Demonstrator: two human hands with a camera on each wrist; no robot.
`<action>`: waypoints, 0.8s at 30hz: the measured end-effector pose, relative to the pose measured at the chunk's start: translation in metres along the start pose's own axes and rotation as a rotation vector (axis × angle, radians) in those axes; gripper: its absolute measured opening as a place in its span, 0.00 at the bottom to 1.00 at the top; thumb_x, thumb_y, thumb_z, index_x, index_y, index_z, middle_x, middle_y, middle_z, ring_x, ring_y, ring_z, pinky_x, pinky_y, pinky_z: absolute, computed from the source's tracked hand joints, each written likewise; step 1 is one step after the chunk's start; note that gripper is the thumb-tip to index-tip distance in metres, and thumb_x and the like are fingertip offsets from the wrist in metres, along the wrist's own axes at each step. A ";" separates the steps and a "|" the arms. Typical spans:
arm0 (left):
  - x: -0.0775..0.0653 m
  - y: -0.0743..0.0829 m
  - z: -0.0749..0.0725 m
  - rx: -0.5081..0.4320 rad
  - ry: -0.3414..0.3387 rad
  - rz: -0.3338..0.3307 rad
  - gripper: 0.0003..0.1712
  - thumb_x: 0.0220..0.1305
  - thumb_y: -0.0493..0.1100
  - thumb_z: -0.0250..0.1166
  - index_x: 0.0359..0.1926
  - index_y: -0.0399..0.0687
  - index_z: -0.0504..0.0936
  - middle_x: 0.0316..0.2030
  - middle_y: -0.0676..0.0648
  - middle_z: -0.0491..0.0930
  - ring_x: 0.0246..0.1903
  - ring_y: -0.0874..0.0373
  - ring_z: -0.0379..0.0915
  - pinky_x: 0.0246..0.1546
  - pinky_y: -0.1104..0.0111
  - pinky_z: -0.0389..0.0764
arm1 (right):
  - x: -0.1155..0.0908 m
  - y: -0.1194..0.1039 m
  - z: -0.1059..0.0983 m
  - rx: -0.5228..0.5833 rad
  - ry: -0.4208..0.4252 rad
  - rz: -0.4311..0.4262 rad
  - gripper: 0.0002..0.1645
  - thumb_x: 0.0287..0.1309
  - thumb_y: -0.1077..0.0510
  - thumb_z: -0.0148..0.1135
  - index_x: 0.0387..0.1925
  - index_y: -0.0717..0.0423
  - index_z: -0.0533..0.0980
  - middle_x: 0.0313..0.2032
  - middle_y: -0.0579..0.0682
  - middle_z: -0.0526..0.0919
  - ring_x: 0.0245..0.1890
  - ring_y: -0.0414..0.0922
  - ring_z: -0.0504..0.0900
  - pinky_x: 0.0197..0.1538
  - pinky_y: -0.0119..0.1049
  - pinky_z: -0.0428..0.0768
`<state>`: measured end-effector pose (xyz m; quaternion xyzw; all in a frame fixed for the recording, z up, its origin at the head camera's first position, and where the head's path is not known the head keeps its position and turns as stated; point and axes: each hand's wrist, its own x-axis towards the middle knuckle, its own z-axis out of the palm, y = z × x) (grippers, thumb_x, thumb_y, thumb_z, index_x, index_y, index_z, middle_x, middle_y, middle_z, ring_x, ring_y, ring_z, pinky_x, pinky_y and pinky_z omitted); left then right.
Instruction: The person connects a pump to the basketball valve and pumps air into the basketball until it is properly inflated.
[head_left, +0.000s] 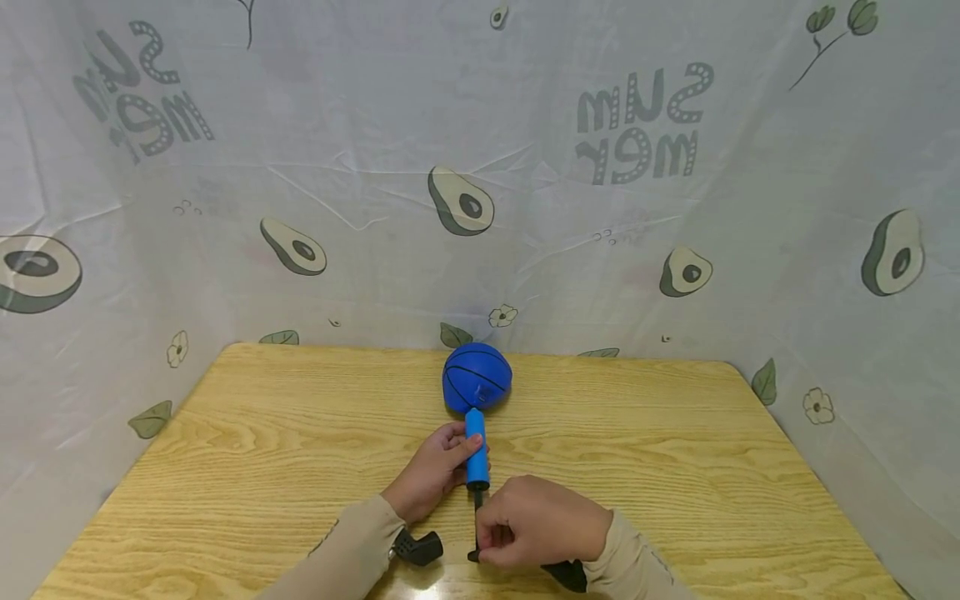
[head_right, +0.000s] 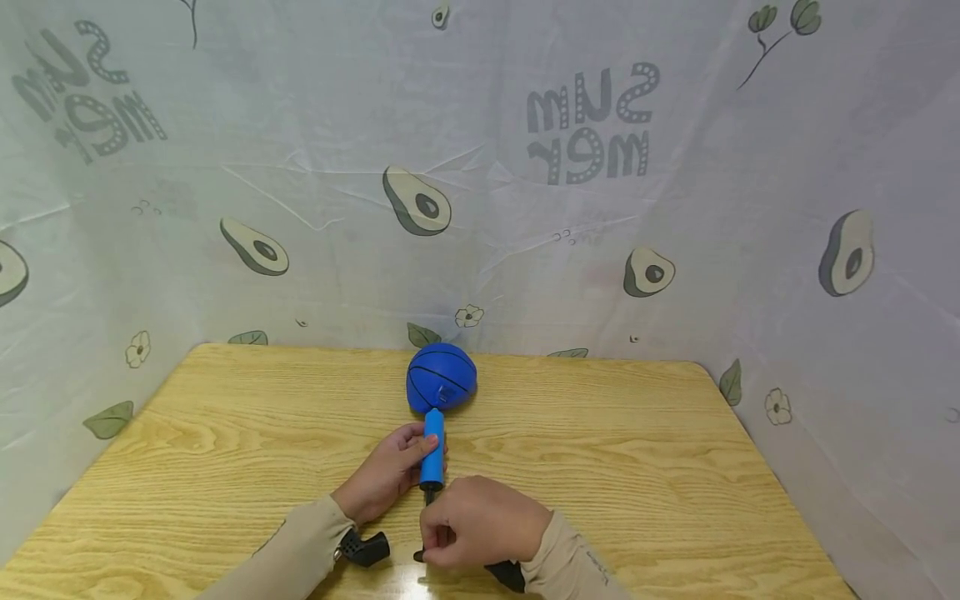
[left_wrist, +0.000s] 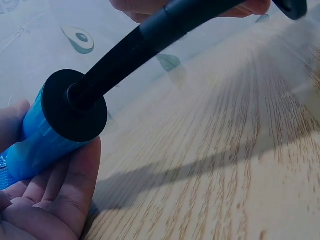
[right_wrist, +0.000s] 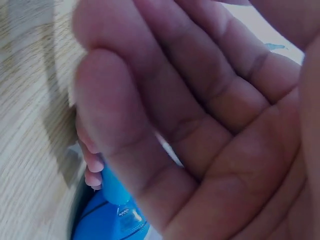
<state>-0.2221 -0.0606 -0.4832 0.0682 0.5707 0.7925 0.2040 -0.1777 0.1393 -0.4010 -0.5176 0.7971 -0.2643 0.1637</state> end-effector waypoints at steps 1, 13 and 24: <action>0.000 0.000 0.000 -0.003 0.003 -0.004 0.34 0.80 0.46 0.59 0.72 0.29 0.57 0.54 0.36 0.78 0.48 0.55 0.81 0.50 0.66 0.84 | 0.000 0.000 0.000 -0.005 0.007 0.000 0.10 0.66 0.59 0.70 0.27 0.45 0.84 0.22 0.30 0.79 0.23 0.18 0.70 0.29 0.15 0.73; 0.002 -0.002 0.000 0.001 0.012 -0.014 0.33 0.80 0.44 0.59 0.72 0.30 0.57 0.50 0.40 0.78 0.45 0.55 0.82 0.50 0.65 0.84 | -0.001 0.009 -0.002 -0.125 0.113 0.095 0.12 0.64 0.57 0.72 0.25 0.42 0.82 0.22 0.28 0.76 0.23 0.22 0.70 0.28 0.16 0.70; 0.002 -0.002 0.001 0.032 0.019 -0.014 0.33 0.80 0.45 0.58 0.72 0.29 0.57 0.48 0.42 0.78 0.44 0.56 0.82 0.50 0.65 0.84 | 0.001 0.015 0.000 -0.108 0.228 0.241 0.08 0.65 0.56 0.72 0.28 0.45 0.85 0.21 0.29 0.75 0.19 0.26 0.68 0.25 0.23 0.69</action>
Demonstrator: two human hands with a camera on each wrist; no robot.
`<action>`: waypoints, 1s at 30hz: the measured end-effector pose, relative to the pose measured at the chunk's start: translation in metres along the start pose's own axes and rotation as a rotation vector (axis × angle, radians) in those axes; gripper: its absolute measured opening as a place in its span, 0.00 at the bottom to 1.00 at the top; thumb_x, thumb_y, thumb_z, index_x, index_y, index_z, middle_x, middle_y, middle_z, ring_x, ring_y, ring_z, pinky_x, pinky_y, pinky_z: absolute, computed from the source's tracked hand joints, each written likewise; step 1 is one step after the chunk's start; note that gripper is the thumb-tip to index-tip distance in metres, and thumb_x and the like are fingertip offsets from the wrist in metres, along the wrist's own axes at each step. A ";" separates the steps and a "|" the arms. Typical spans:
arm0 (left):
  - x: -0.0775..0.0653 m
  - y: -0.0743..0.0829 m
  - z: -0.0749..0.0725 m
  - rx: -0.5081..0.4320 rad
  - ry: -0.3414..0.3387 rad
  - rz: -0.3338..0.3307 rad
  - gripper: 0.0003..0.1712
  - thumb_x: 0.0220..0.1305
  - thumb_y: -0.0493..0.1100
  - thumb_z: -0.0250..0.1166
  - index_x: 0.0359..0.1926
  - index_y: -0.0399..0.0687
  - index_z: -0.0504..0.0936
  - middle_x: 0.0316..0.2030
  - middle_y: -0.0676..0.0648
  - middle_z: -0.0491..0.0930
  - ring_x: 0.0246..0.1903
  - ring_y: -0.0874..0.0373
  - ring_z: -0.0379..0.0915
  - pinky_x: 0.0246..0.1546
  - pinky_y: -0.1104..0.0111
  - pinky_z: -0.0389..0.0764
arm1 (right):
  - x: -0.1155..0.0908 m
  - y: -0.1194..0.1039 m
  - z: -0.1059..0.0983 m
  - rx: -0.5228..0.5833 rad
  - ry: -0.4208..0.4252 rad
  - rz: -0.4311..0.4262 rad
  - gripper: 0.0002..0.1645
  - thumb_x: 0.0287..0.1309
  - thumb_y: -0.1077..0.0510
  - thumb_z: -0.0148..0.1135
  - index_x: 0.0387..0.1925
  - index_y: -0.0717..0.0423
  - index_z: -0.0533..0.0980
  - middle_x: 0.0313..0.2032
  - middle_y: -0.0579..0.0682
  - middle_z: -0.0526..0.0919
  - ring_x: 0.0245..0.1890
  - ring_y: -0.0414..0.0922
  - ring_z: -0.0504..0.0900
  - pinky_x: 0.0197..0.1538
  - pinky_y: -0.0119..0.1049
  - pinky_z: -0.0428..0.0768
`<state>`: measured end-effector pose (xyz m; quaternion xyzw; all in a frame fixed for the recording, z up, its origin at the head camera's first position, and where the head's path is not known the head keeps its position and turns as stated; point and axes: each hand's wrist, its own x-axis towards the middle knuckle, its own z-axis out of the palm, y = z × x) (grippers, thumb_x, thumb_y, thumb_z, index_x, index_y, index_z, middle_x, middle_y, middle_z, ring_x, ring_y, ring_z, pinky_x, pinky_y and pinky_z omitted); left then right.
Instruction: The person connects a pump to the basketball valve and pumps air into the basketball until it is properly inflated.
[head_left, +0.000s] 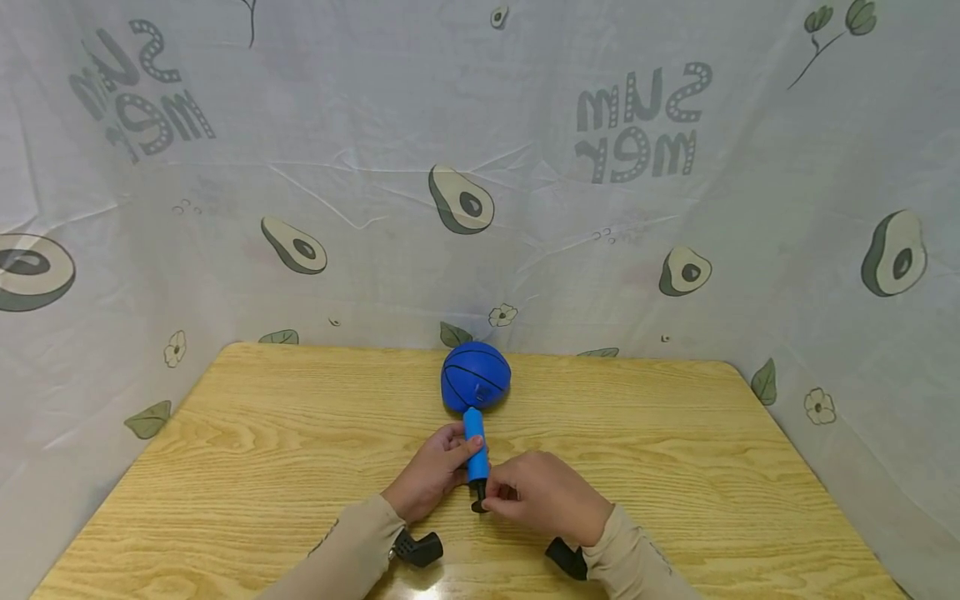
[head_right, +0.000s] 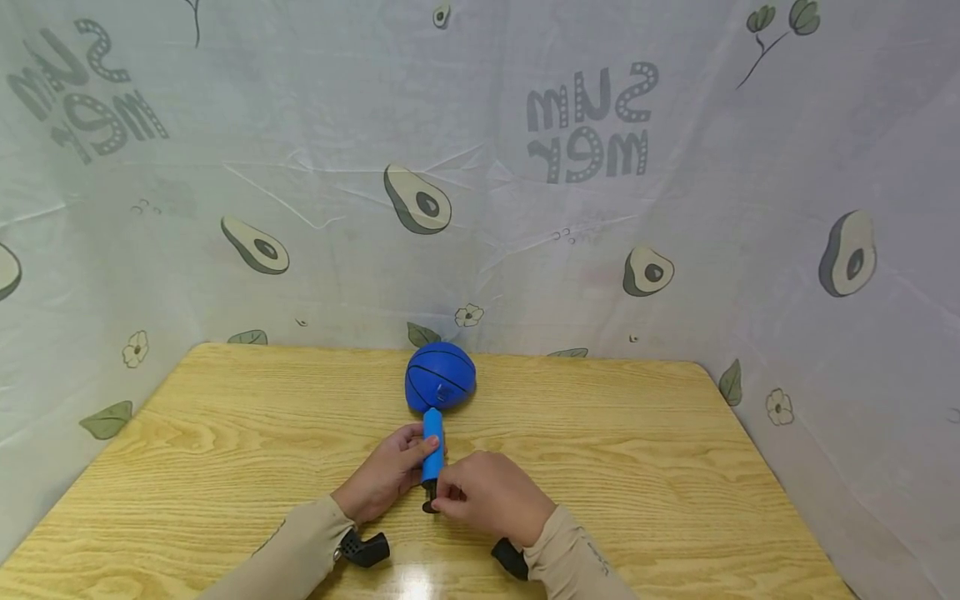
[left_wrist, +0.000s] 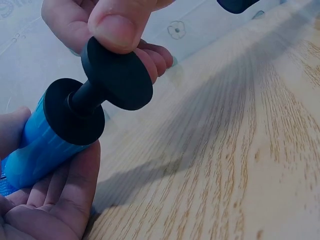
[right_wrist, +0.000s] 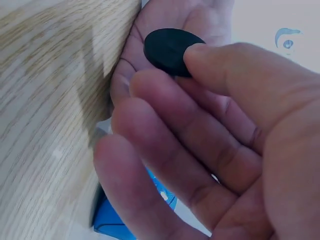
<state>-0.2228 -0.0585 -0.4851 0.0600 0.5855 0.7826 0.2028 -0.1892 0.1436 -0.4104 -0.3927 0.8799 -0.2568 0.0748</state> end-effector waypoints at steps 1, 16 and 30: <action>0.000 0.000 0.000 0.002 0.001 -0.001 0.33 0.80 0.45 0.58 0.72 0.29 0.57 0.48 0.42 0.79 0.44 0.56 0.82 0.50 0.65 0.84 | 0.000 0.000 0.000 -0.004 0.005 0.002 0.08 0.65 0.55 0.72 0.28 0.45 0.85 0.21 0.29 0.76 0.19 0.26 0.69 0.24 0.23 0.69; -0.002 0.000 -0.002 0.012 -0.048 0.024 0.30 0.80 0.45 0.58 0.70 0.30 0.59 0.48 0.43 0.80 0.45 0.59 0.80 0.46 0.69 0.82 | 0.000 -0.003 0.001 0.026 -0.038 -0.080 0.06 0.63 0.62 0.73 0.33 0.48 0.83 0.29 0.34 0.80 0.28 0.25 0.74 0.34 0.22 0.76; -0.001 -0.002 -0.001 -0.028 -0.042 0.027 0.33 0.81 0.46 0.57 0.73 0.31 0.56 0.56 0.35 0.77 0.49 0.53 0.81 0.52 0.63 0.84 | -0.004 -0.006 0.003 0.158 -0.256 -0.131 0.06 0.66 0.59 0.70 0.32 0.45 0.82 0.27 0.29 0.79 0.26 0.23 0.75 0.31 0.21 0.78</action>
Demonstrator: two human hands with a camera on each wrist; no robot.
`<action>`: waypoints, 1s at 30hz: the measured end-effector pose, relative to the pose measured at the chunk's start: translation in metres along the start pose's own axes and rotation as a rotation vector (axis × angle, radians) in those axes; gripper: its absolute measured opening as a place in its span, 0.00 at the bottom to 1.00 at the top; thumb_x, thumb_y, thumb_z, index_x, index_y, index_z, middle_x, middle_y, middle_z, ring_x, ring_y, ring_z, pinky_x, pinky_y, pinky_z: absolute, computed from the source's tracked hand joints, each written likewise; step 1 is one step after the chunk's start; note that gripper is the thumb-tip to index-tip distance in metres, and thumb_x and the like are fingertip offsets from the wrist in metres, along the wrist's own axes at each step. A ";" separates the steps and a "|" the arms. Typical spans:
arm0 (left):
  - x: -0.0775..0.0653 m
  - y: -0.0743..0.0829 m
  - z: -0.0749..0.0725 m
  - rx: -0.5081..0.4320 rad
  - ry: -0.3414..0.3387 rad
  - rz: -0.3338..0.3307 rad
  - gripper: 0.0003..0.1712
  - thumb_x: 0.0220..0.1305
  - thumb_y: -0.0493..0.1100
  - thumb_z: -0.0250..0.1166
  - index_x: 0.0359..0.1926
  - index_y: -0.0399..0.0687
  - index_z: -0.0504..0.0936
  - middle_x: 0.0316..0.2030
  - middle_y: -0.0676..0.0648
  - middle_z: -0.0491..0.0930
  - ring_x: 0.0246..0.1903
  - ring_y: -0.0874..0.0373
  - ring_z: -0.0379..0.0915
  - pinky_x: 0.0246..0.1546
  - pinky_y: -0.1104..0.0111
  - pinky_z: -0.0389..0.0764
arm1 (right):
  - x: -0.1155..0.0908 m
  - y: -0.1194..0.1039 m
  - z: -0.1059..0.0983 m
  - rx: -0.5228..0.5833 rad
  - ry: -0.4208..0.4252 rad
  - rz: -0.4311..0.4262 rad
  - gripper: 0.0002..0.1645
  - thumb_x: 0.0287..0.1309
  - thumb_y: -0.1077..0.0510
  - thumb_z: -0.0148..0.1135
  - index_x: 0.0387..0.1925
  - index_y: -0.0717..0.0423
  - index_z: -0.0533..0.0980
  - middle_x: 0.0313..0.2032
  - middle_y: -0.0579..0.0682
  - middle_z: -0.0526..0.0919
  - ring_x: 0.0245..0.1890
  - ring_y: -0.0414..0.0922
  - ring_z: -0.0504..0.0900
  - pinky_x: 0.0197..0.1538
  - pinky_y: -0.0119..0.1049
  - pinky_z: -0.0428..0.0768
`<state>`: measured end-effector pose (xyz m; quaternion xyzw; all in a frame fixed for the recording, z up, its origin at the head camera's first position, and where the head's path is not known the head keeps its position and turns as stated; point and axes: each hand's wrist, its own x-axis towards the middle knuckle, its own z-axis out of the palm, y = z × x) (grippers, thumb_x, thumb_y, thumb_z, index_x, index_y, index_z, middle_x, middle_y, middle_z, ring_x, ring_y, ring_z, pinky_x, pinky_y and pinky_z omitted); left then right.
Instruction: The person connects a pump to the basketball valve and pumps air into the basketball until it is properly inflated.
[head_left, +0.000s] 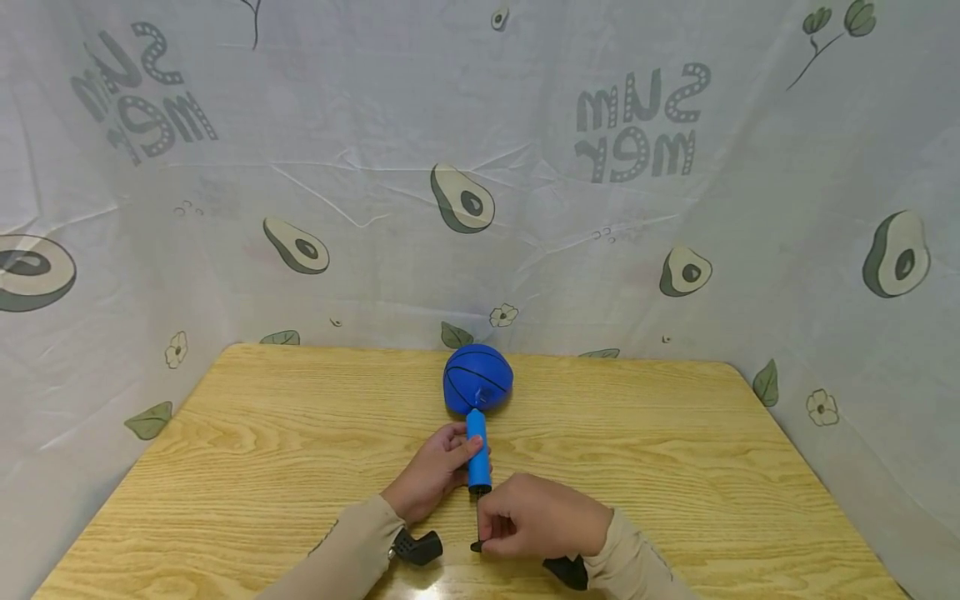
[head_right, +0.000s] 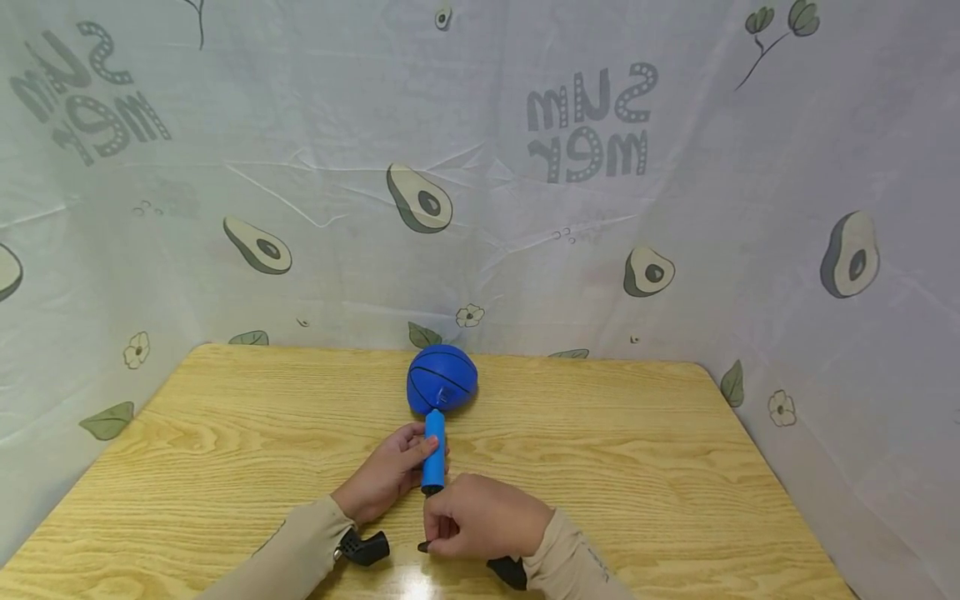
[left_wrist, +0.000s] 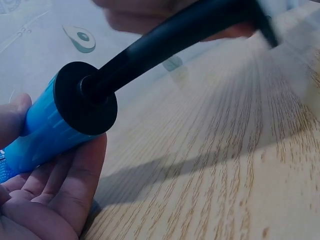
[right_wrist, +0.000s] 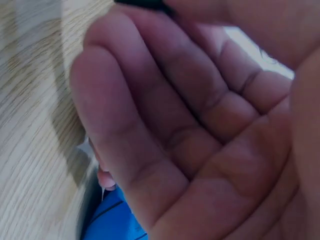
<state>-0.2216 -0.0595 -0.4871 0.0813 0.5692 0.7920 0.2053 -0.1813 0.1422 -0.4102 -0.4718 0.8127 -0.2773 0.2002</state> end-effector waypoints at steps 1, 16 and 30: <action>0.000 0.000 0.000 -0.003 0.001 -0.002 0.33 0.81 0.45 0.57 0.73 0.31 0.56 0.56 0.35 0.77 0.48 0.53 0.81 0.52 0.63 0.84 | 0.000 -0.001 0.000 0.013 -0.014 -0.008 0.06 0.66 0.59 0.70 0.32 0.46 0.83 0.27 0.29 0.79 0.26 0.23 0.75 0.31 0.20 0.78; 0.001 -0.001 0.000 -0.023 0.040 -0.010 0.32 0.80 0.45 0.59 0.71 0.30 0.57 0.50 0.43 0.78 0.45 0.57 0.80 0.49 0.65 0.84 | 0.000 -0.006 0.001 0.023 -0.077 -0.111 0.05 0.69 0.58 0.68 0.34 0.48 0.84 0.28 0.31 0.82 0.27 0.18 0.74 0.33 0.18 0.79; 0.000 0.003 0.002 -0.015 0.031 -0.017 0.33 0.79 0.45 0.59 0.71 0.30 0.56 0.50 0.41 0.77 0.45 0.56 0.80 0.50 0.65 0.84 | 0.000 0.001 -0.004 -0.040 0.126 0.079 0.09 0.64 0.56 0.73 0.27 0.43 0.83 0.26 0.28 0.81 0.28 0.24 0.77 0.34 0.21 0.78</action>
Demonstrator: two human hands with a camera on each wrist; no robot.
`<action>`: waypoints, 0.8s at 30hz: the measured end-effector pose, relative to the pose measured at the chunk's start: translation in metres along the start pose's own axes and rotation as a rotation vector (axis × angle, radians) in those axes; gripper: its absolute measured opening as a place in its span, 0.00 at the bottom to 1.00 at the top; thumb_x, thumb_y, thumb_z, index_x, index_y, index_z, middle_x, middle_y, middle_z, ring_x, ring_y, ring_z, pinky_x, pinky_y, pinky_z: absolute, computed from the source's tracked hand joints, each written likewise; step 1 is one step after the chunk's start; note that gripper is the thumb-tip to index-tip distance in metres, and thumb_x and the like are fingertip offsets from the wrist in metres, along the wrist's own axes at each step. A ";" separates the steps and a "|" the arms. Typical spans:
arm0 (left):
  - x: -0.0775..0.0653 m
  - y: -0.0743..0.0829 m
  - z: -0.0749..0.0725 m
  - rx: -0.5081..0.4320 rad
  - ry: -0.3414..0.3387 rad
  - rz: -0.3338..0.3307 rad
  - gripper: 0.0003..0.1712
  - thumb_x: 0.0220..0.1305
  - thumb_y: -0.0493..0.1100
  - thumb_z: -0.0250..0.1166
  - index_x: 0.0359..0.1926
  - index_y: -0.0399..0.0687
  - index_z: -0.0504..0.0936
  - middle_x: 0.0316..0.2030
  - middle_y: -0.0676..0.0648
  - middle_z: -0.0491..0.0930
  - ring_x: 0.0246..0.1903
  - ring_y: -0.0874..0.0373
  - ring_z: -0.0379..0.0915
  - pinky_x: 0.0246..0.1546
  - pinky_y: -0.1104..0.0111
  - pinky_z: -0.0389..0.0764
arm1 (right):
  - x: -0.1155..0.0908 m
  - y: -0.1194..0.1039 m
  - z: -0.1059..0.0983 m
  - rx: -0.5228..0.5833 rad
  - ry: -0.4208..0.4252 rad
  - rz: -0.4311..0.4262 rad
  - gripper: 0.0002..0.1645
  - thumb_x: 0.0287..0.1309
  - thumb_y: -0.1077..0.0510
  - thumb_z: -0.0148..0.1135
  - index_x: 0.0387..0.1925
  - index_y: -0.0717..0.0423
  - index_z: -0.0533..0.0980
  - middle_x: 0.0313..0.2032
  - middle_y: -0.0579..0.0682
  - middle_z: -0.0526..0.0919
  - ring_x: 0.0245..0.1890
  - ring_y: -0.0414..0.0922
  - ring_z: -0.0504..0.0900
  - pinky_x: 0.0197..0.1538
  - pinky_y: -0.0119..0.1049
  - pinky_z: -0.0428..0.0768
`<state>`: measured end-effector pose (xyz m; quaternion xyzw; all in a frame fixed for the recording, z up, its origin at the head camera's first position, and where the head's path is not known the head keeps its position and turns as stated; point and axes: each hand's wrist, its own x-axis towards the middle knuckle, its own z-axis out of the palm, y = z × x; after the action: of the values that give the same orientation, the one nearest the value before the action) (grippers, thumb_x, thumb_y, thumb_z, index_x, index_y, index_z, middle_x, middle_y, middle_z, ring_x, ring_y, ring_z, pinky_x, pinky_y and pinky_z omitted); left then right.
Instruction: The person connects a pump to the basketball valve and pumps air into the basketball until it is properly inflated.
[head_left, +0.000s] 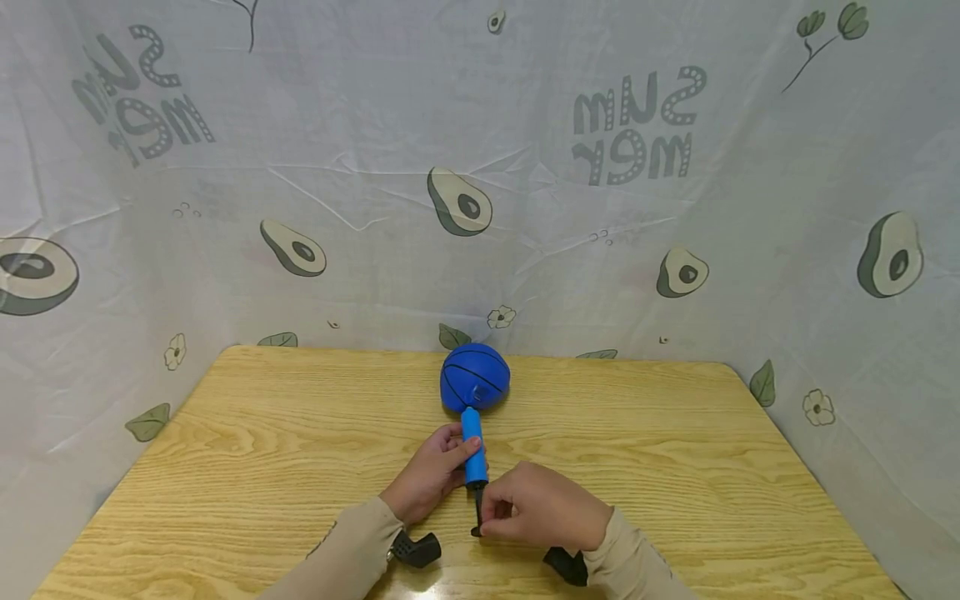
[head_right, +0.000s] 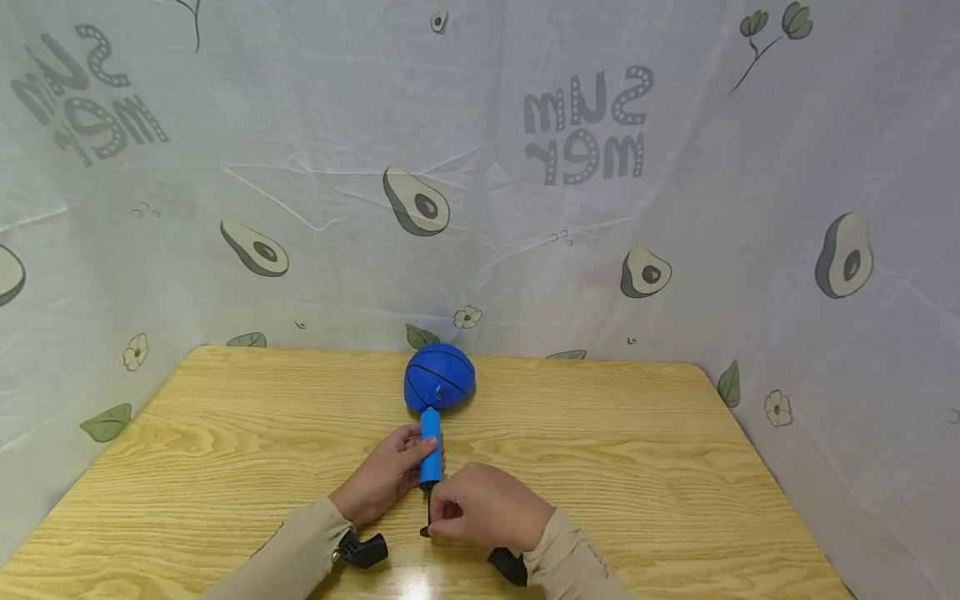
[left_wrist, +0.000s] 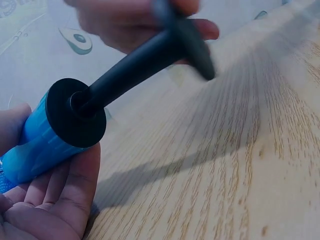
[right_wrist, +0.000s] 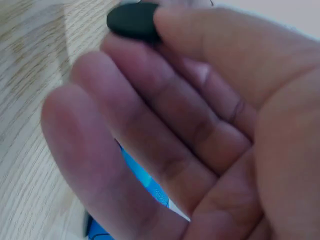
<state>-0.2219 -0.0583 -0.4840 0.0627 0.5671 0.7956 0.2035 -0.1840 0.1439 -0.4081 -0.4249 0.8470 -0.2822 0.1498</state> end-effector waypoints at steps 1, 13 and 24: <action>0.000 0.000 0.000 0.002 -0.001 0.003 0.33 0.79 0.45 0.59 0.72 0.30 0.56 0.51 0.40 0.77 0.45 0.57 0.80 0.50 0.65 0.84 | 0.000 0.001 0.000 0.000 0.016 0.015 0.09 0.64 0.56 0.73 0.27 0.43 0.83 0.26 0.28 0.81 0.28 0.24 0.77 0.35 0.22 0.78; -0.001 0.000 0.000 0.043 0.011 -0.010 0.36 0.79 0.47 0.60 0.73 0.29 0.55 0.50 0.40 0.78 0.45 0.57 0.80 0.49 0.65 0.84 | 0.003 0.009 0.001 0.021 0.123 0.086 0.07 0.65 0.55 0.72 0.30 0.43 0.85 0.26 0.33 0.84 0.23 0.27 0.75 0.28 0.25 0.74; 0.000 -0.001 0.000 0.052 -0.039 0.005 0.29 0.80 0.44 0.58 0.68 0.30 0.60 0.44 0.47 0.80 0.44 0.59 0.79 0.46 0.68 0.82 | 0.005 0.006 0.001 -0.038 0.073 0.025 0.08 0.65 0.57 0.72 0.29 0.44 0.84 0.24 0.29 0.78 0.23 0.25 0.71 0.30 0.22 0.74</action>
<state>-0.2216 -0.0586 -0.4849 0.0849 0.5835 0.7796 0.2109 -0.1901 0.1427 -0.4121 -0.4065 0.8624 -0.2793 0.1143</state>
